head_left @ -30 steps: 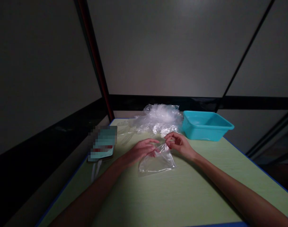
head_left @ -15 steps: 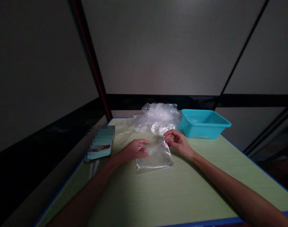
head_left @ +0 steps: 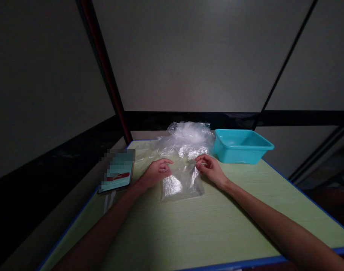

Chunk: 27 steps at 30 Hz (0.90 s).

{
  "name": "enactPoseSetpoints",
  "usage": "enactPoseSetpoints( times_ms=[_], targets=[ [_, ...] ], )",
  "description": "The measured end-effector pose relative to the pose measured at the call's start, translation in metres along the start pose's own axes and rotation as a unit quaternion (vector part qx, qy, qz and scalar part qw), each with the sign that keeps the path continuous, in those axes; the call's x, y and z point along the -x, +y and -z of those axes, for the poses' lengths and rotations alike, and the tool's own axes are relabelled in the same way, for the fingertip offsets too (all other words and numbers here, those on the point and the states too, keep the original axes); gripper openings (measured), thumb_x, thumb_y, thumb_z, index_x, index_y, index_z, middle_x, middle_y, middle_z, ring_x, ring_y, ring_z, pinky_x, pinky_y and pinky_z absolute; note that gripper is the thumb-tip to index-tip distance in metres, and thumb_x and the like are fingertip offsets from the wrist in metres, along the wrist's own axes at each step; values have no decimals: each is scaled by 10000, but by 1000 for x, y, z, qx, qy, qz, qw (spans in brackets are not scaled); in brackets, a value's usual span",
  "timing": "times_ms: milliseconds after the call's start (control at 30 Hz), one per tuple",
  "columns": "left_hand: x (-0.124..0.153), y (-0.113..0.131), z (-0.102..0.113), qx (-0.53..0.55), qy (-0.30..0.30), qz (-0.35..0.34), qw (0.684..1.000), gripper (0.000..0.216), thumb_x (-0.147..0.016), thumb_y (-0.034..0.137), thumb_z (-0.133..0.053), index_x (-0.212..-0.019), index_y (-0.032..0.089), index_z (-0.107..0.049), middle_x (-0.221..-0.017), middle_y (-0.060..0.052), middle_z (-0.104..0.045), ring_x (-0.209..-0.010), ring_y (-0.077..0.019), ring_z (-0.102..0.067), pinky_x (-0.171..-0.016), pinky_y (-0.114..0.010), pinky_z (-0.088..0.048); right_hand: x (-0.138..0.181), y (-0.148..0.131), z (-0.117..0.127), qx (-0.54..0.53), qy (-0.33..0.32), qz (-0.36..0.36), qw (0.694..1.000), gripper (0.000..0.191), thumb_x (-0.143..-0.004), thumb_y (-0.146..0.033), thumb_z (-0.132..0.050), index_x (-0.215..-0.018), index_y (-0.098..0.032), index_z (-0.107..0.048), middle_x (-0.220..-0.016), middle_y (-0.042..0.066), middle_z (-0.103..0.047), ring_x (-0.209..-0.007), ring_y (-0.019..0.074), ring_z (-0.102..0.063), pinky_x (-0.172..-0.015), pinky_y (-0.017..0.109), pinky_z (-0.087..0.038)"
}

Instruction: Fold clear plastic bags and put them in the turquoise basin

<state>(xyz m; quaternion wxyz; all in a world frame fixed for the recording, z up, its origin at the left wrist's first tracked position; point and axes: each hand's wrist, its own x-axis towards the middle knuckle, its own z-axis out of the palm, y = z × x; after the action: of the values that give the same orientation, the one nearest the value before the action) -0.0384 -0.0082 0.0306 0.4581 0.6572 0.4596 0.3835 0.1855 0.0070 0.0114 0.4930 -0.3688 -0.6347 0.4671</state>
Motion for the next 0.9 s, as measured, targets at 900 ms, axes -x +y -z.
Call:
enactPoseSetpoints(
  times_ms=[900],
  targets=[
    [2,-7,-13,-14,61,4,998,396,-573,202,-586,-943,162,-451,-594,78,-465,-466,-90,-517,-413,-175,-369,3,6,1,137,-76,6,988,292,-567,-103,-512,-851,-165,-492,-603,-49,-529,-513,87,-459,-493,203,-359]
  ],
)
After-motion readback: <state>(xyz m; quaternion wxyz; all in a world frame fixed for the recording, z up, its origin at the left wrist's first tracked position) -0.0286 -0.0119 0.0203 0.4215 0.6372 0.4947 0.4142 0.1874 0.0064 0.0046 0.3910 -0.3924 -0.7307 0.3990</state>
